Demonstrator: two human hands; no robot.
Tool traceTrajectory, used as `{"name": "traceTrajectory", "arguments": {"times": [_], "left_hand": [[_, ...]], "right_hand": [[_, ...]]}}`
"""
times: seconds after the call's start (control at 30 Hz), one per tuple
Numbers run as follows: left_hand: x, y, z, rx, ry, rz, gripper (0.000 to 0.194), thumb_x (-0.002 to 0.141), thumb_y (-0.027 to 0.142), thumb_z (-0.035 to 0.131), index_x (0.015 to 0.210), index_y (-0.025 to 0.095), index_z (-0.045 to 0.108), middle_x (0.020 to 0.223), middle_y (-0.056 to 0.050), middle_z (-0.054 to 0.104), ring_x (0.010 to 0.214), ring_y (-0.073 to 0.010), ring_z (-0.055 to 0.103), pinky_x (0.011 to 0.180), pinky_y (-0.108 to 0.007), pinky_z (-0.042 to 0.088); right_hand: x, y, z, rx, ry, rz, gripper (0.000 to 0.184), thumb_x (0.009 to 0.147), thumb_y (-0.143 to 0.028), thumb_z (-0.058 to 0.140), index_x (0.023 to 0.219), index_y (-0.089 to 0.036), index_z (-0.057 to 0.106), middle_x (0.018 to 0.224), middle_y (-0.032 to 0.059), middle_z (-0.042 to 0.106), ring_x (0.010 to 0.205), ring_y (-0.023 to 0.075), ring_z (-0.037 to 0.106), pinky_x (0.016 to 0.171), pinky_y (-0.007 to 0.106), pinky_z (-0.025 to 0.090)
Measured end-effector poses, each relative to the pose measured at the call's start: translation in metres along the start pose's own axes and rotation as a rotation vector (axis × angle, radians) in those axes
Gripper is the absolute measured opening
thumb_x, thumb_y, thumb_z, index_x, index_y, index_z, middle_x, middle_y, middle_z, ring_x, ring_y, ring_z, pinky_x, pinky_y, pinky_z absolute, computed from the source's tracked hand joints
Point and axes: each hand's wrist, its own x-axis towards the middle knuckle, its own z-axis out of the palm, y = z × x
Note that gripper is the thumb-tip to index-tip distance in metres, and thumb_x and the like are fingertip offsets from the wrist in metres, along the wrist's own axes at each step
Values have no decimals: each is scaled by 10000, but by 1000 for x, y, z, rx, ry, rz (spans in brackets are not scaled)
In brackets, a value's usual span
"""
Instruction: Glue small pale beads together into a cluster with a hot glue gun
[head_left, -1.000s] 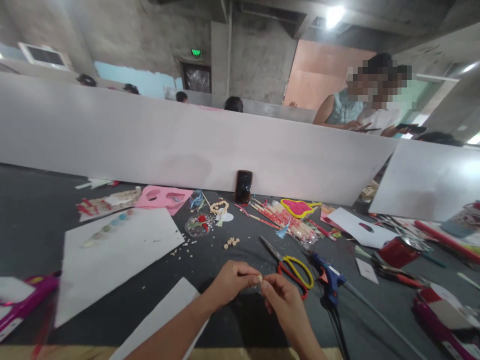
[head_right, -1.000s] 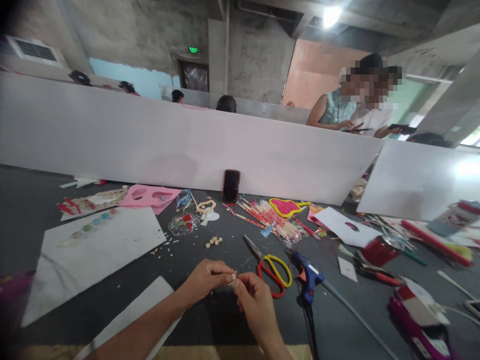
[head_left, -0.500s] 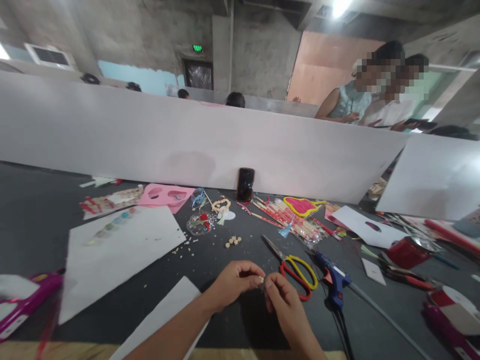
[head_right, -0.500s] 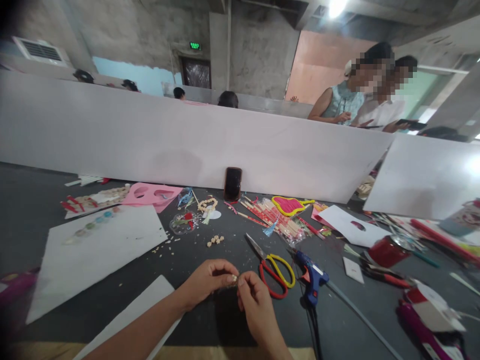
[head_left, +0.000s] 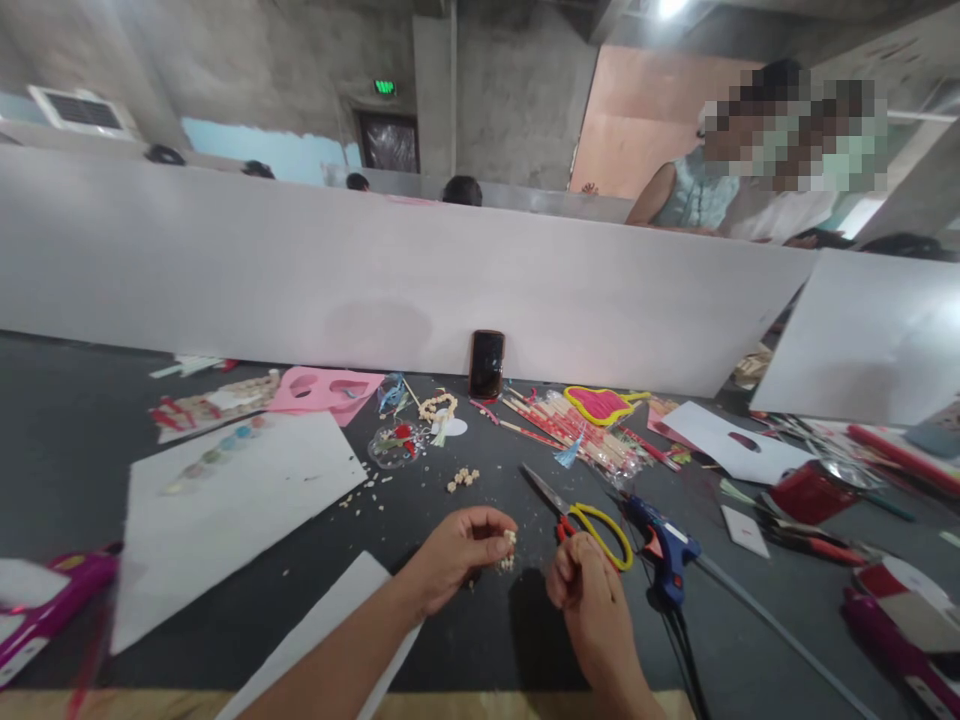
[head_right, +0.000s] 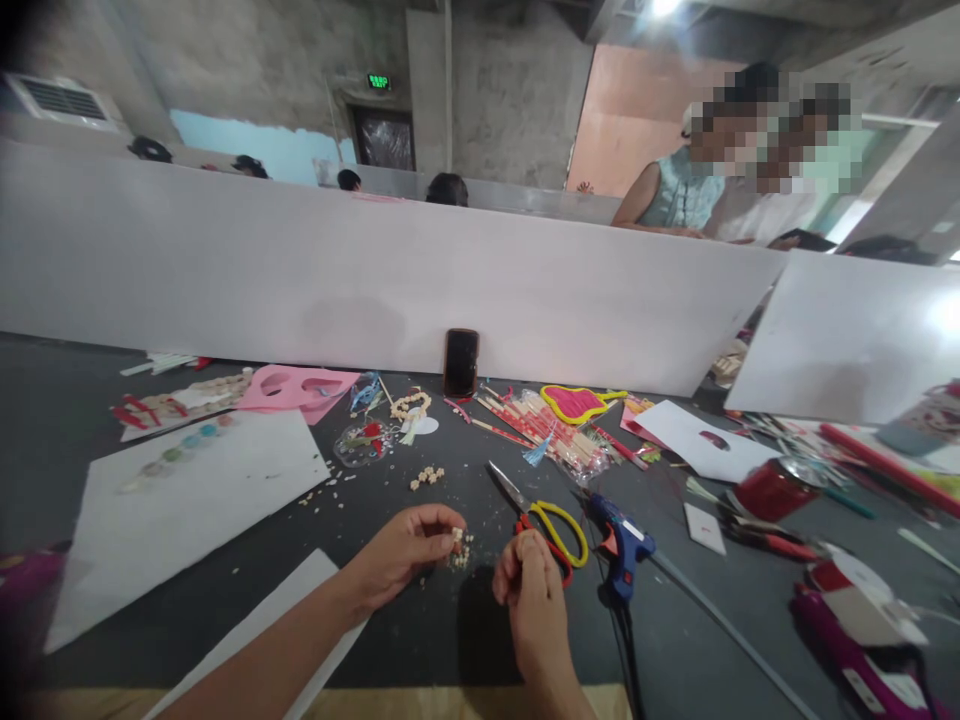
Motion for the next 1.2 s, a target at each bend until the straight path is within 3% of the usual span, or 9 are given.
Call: {"name": "traceTrajectory", "arguments": {"times": [0.1,0.27,0.4,0.53,0.73,0.97,1.1,1.2], "left_hand": [[2,-2,-1,10,-10,12,295,583,247,761,825,125,644,695,-8,609,611,-76,524,572,-168,356],[1,-1,0,123,-23,42,327,580,289,757,840,122,649,730,-14,624,662,-99,533,644,-199,382],[-2,3,4,227,-42,81,321,597,323,737,828,118,651,743,-22,630,688,-119,540,682,-224,395],[-3,3,4,358,-63,152,283,638,333,702,805,109,659,723,-27,625,675,-124,533,653,-220,397],[-3,2,5,404,-69,160,300,628,351,702,802,111,655,723,-30,626,674,-133,536,650,-225,406],[-2,3,3,350,-2,105,359,610,393,706,836,121,647,732,-24,609,690,-136,519,671,-237,398],[-1,2,1,409,-7,173,339,622,403,697,823,132,669,752,-21,554,684,-123,482,629,-213,373],[-1,1,2,497,-27,237,328,625,421,690,805,147,691,818,-27,513,681,-112,456,609,-203,356]], "right_hand": [[0,1,-1,-20,21,-2,342,861,-424,415,601,-206,367,566,-63,365,460,83,344,434,209,301],[-2,8,-1,-143,-62,59,206,800,-389,546,768,-185,535,569,-49,462,485,84,406,467,208,324],[-3,10,4,-211,-135,114,314,727,-413,619,927,-175,580,659,-20,535,491,87,433,466,221,351],[-3,7,6,-252,-186,124,304,666,-412,672,834,-167,606,642,-24,542,483,81,424,463,219,352],[-4,6,6,-237,-196,107,252,724,-409,622,671,-173,551,513,-59,470,465,82,408,458,204,322],[-3,12,2,-109,-137,139,291,778,-463,540,689,-195,468,599,-49,444,473,78,398,453,203,321],[-2,12,2,-50,-106,146,302,777,-491,524,707,-205,459,610,-47,429,479,84,405,458,210,331],[-4,12,4,-48,-144,159,294,732,-453,606,863,-205,519,651,-38,471,475,80,410,454,210,322]]}}
